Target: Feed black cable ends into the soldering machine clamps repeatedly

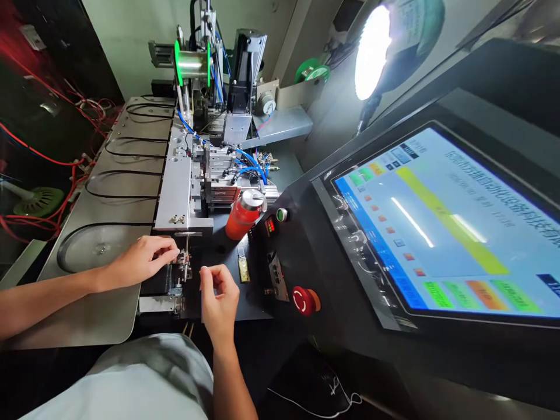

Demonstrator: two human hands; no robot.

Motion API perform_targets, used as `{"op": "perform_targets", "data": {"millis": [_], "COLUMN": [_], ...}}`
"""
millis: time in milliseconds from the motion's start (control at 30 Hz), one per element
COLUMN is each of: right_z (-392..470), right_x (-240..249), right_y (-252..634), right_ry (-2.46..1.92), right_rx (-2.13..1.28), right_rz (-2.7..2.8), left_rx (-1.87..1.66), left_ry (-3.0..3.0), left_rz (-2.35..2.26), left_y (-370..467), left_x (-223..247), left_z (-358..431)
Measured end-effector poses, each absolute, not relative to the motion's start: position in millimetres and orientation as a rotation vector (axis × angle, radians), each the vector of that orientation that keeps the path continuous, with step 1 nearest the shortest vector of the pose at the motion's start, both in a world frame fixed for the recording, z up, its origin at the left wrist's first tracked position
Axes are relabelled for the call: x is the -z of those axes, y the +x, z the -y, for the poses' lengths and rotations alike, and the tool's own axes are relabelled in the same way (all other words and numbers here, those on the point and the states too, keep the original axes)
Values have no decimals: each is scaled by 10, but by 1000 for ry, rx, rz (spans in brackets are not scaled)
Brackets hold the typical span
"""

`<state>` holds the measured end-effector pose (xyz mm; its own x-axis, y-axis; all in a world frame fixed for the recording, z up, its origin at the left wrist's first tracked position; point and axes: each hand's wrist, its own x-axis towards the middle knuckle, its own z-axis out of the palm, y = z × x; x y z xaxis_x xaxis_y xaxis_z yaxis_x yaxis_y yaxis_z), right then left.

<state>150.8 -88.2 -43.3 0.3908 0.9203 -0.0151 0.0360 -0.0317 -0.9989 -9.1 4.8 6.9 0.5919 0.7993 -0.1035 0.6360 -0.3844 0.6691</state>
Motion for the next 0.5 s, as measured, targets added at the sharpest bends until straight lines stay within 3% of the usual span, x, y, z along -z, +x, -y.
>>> {"op": "perform_targets", "data": {"millis": [500], "right_z": [871], "right_x": [563], "right_y": [1557], "right_ry": [-1440], "right_rx": [-940], "right_rz": [931], "left_rx": [-176], "left_ry": [2226], "left_rz": [-1214], "left_y": [-62], "left_x": [31], "left_z": [-61]}}
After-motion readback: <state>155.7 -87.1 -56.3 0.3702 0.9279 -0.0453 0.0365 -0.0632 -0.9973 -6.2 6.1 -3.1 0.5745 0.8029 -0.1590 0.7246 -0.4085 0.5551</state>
